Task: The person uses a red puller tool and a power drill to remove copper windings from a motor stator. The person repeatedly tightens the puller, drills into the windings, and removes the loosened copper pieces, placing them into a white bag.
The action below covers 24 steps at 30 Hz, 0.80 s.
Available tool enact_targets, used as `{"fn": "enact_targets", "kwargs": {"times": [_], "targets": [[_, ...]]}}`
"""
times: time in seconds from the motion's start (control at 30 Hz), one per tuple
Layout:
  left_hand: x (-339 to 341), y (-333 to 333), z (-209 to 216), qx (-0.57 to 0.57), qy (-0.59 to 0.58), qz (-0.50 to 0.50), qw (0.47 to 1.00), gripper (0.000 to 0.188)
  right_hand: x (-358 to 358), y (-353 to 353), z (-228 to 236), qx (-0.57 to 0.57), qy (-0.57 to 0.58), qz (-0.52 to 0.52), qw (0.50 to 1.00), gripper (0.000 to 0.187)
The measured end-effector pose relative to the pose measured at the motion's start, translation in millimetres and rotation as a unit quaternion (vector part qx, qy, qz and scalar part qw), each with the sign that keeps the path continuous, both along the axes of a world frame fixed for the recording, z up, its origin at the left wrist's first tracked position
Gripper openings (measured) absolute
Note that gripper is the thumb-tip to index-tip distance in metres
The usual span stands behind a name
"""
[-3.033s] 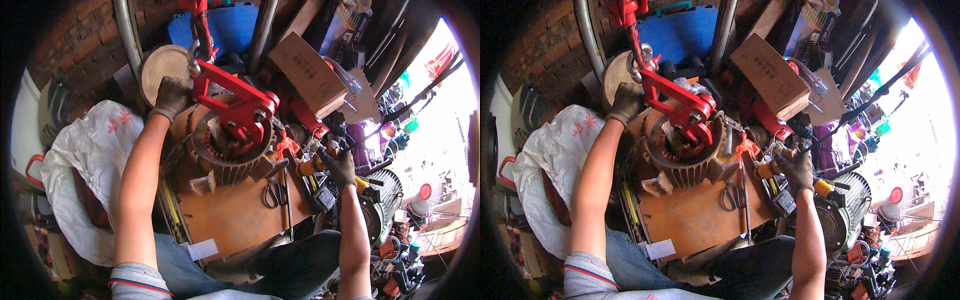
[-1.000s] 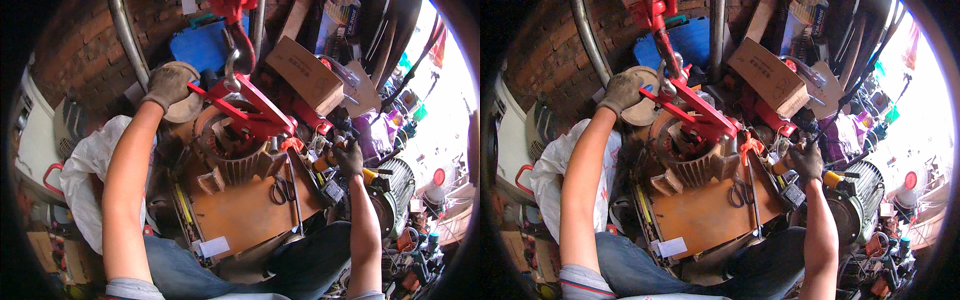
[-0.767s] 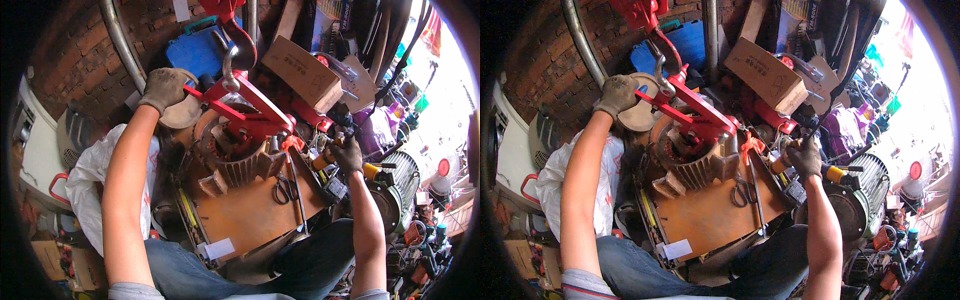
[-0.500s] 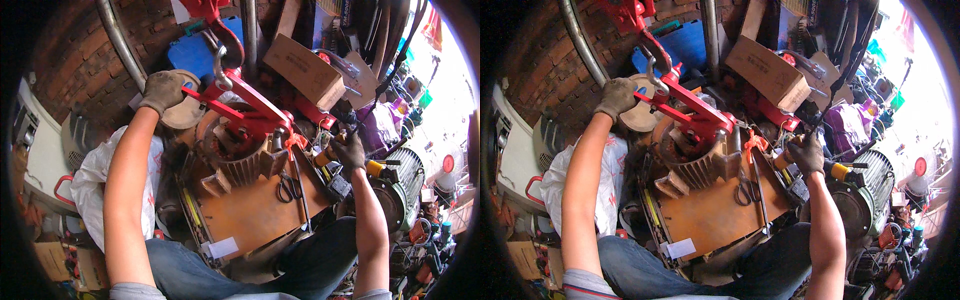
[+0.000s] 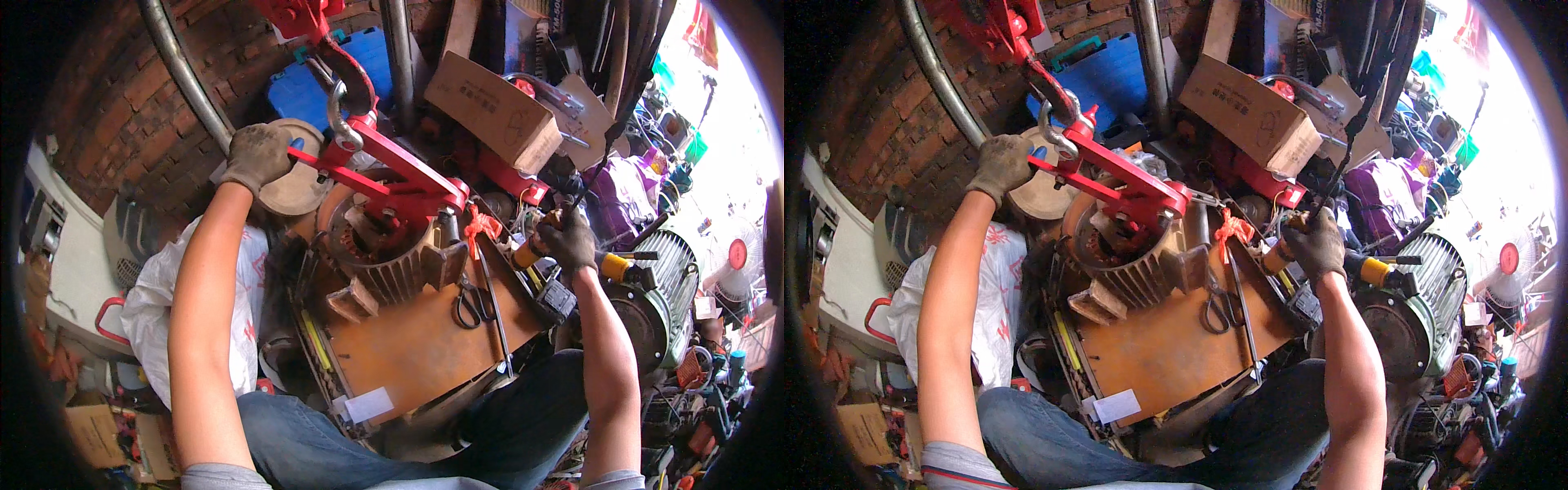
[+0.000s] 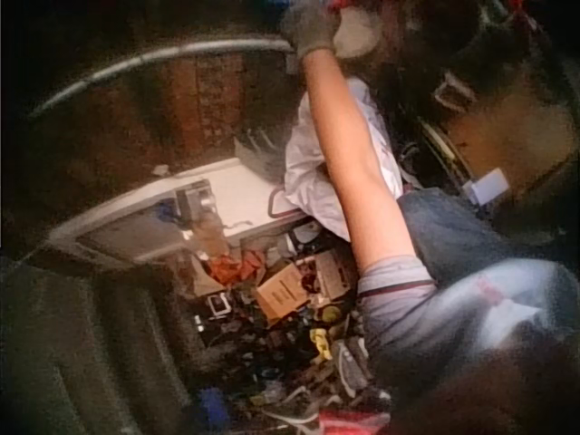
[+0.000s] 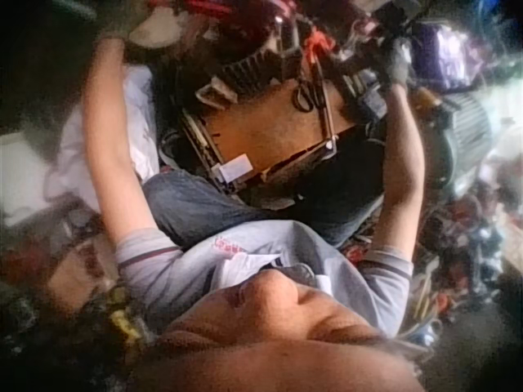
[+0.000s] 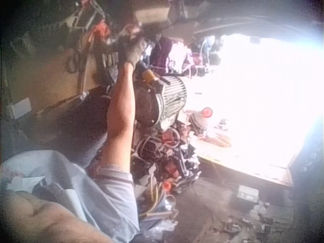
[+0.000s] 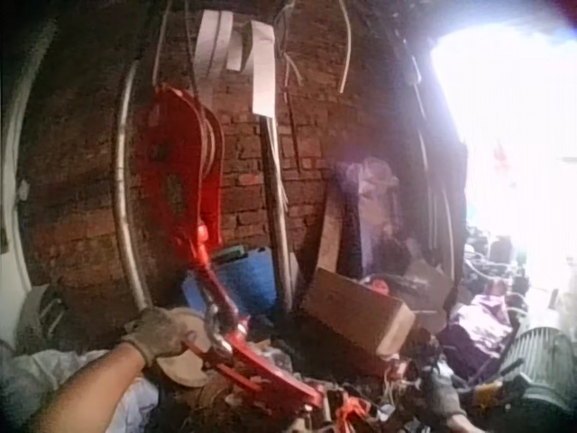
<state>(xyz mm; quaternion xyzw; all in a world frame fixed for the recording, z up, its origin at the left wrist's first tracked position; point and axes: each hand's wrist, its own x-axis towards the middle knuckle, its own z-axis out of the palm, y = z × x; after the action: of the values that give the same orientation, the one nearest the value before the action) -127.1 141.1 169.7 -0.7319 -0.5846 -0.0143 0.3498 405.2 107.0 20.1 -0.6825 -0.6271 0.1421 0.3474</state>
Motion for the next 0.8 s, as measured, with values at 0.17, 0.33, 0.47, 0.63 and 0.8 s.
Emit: {"fn": "enact_targets", "kwargs": {"times": [0.17, 0.33, 0.47, 0.63, 0.8], "targets": [[-3.8, -4.8, 2.5, 0.009, 0.000, -0.001, 1.000, 0.024, -1.1, 2.5, -2.5, -0.028, -0.045, -0.007, 0.999, 0.060], [-4.9, -8.2, 15.0, 0.024, -0.020, 0.003, 1.000, 0.027, 1.0, 6.7, -7.6, -0.025, -0.059, -0.008, 0.998, 0.057], [-1.9, -8.3, 26.4, 0.011, -0.030, 0.019, 0.999, 0.028, 1.3, 5.1, -9.1, 0.000, -0.019, 0.005, 1.000, 0.051], [-9.4, -8.1, 26.9, 0.020, -0.025, 0.015, 0.999, 0.028, -0.9, 3.3, -6.9, 0.005, -0.029, 0.015, 0.999, 0.052], [-8.6, -6.8, 27.1, -0.006, -0.032, 0.035, 0.999, 0.027, 1.8, 3.4, -6.2, -0.017, 0.001, 0.012, 1.000, 0.051]]}}
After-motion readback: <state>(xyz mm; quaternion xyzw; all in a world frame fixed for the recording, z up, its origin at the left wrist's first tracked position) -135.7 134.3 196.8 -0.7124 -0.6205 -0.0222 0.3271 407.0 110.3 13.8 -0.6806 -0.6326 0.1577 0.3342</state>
